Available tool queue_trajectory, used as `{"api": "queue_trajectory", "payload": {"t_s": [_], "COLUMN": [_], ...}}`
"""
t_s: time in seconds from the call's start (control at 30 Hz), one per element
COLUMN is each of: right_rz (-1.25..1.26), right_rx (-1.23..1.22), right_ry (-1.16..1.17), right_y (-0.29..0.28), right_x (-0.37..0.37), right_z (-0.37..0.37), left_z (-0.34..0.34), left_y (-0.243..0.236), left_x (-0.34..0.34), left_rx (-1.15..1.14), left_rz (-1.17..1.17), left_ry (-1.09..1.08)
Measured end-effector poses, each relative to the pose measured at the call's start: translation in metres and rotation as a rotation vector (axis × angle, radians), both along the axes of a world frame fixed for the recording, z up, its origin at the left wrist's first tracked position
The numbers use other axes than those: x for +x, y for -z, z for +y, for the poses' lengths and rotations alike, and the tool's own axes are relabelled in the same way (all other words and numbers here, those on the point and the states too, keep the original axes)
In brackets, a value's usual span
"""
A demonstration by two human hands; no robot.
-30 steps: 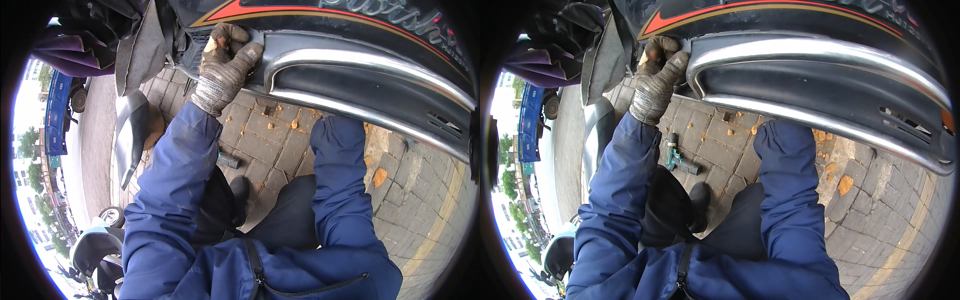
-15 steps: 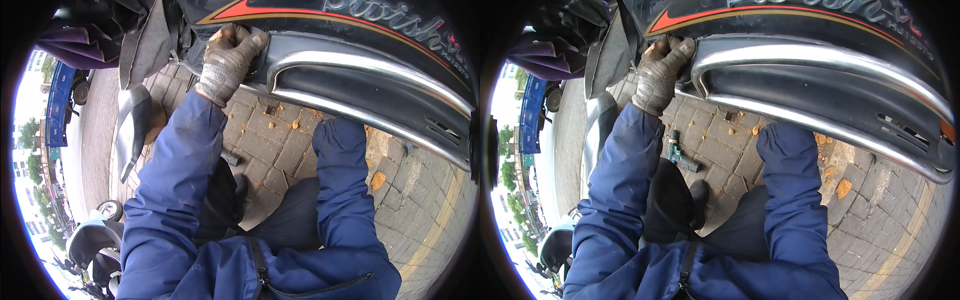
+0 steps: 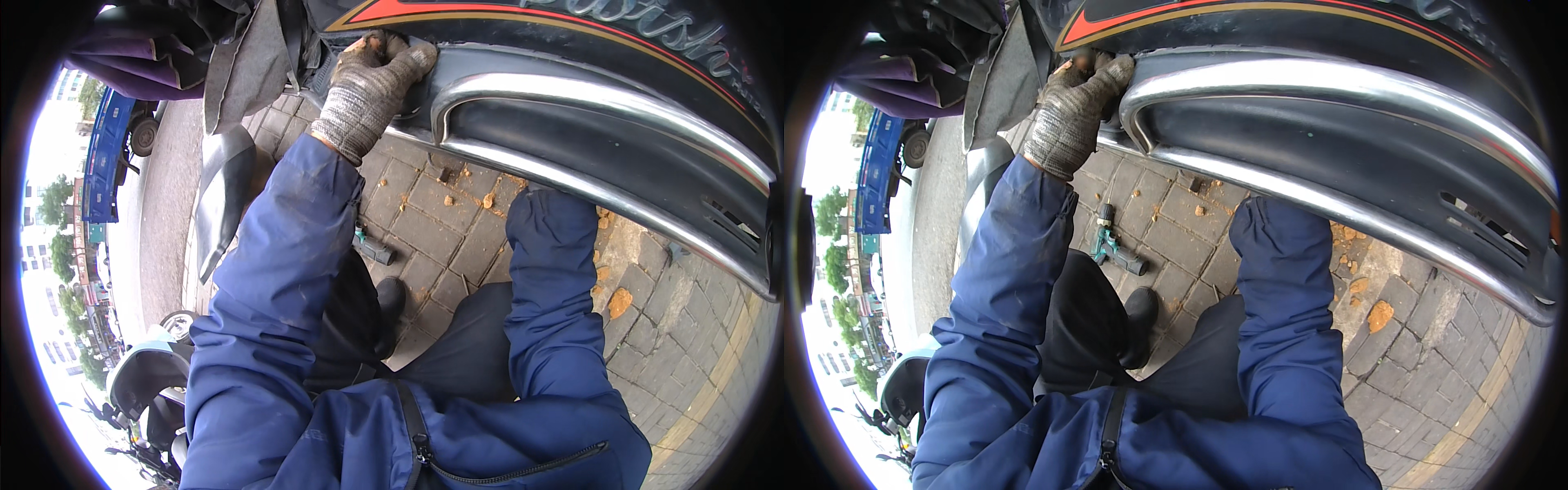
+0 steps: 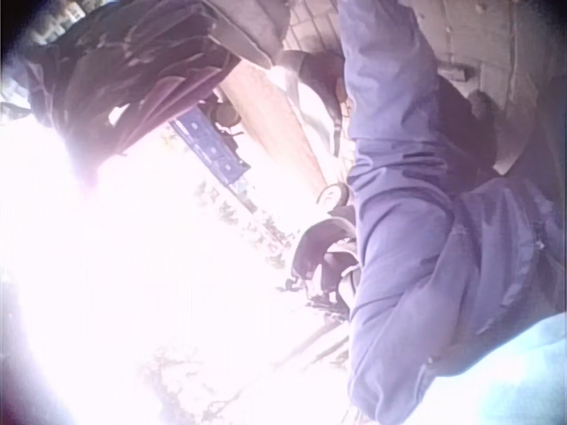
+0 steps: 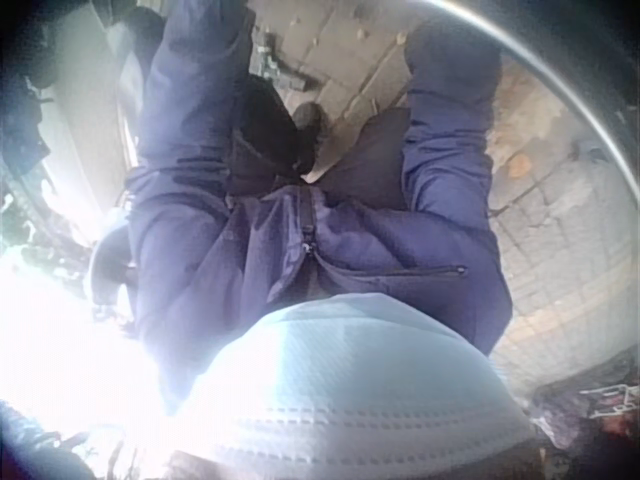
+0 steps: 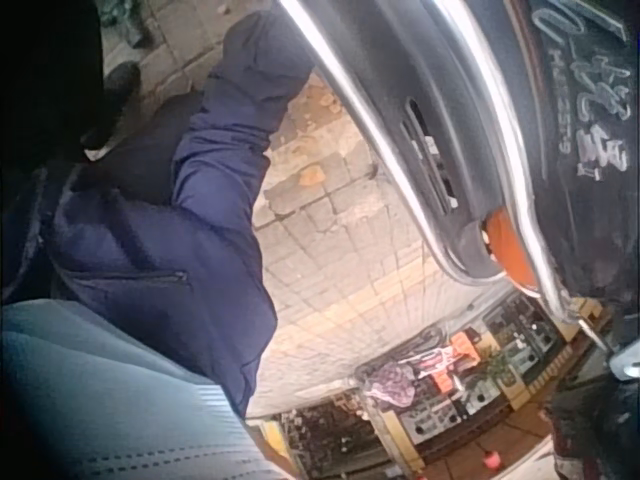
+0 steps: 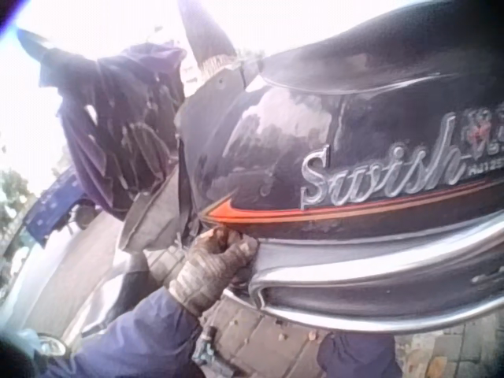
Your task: The person works on a scooter parked on a sidewalk, removing a purple cover and manipulating the under-seat compartment. They then move to the rear, using a cordless drill and a screwdriver to remove and adjust parts of the rear rack and license plate area.
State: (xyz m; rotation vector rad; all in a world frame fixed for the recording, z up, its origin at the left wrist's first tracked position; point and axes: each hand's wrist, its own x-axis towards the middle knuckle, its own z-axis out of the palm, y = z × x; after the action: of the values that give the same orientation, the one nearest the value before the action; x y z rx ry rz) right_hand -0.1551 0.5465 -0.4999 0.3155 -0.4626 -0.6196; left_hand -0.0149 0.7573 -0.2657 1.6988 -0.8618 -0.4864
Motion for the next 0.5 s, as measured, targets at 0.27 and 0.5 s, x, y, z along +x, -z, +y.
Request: {"api": "queue_trajectory", "payload": {"t_s": [0.27, 0.5], "right_rz": [-0.049, -0.059], "right_rx": [0.027, 0.026], "right_ry": [-0.03, -0.02], "right_y": [0.0, 0.011], "right_x": [-0.011, -0.011], "right_z": [0.013, 0.002], "left_z": [-0.001, 0.005], "left_y": [-0.006, 0.002], "left_x": [0.0, 0.002], "left_rx": [-0.019, -0.091], "left_rz": [0.068, 0.159], "left_ry": [-0.002, 0.088]}}
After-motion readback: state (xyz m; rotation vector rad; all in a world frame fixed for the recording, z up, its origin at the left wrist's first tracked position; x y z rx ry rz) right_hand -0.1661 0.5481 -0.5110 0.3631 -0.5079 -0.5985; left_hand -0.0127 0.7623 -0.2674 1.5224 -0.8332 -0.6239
